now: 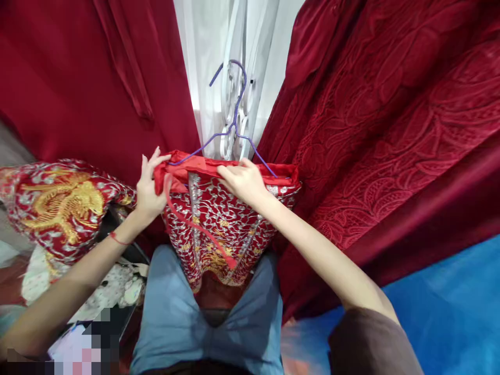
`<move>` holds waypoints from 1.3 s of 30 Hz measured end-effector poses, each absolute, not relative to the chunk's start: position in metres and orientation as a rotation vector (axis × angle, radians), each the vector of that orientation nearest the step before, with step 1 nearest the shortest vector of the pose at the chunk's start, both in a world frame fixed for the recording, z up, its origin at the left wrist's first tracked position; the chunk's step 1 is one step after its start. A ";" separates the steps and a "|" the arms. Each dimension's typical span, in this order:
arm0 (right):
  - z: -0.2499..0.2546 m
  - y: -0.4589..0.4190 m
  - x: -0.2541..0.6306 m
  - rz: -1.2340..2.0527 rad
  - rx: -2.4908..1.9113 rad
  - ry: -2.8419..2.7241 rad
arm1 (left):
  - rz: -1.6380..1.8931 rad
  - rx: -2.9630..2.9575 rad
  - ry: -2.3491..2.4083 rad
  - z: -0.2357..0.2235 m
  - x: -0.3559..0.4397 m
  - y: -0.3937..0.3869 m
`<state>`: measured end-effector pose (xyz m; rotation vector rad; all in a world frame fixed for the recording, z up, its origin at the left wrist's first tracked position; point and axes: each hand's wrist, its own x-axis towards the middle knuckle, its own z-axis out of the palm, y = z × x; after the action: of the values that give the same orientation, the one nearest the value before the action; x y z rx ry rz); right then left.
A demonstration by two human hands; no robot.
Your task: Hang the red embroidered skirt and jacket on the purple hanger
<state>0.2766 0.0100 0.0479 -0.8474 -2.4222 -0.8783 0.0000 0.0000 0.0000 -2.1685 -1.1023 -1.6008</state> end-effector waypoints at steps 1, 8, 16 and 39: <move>0.047 0.011 0.263 -0.862 -0.846 -2.474 | -1.536 -2.213 -1.080 0.005 -0.002 -0.002; 0.055 0.025 0.233 -0.870 -0.776 -2.358 | -1.525 -2.381 -1.123 0.048 0.002 -0.011; 0.065 0.040 0.241 -0.899 -0.720 -2.295 | -0.996 -2.704 -1.023 0.061 0.000 0.002; 0.192 0.019 0.191 0.238 -0.737 -2.409 | -1.338 -2.435 -1.105 0.032 0.011 0.016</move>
<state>0.1910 0.0194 0.1918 -0.7368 -2.4085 0.2378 0.0109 0.0156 0.0316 -2.4353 -1.1047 -1.3379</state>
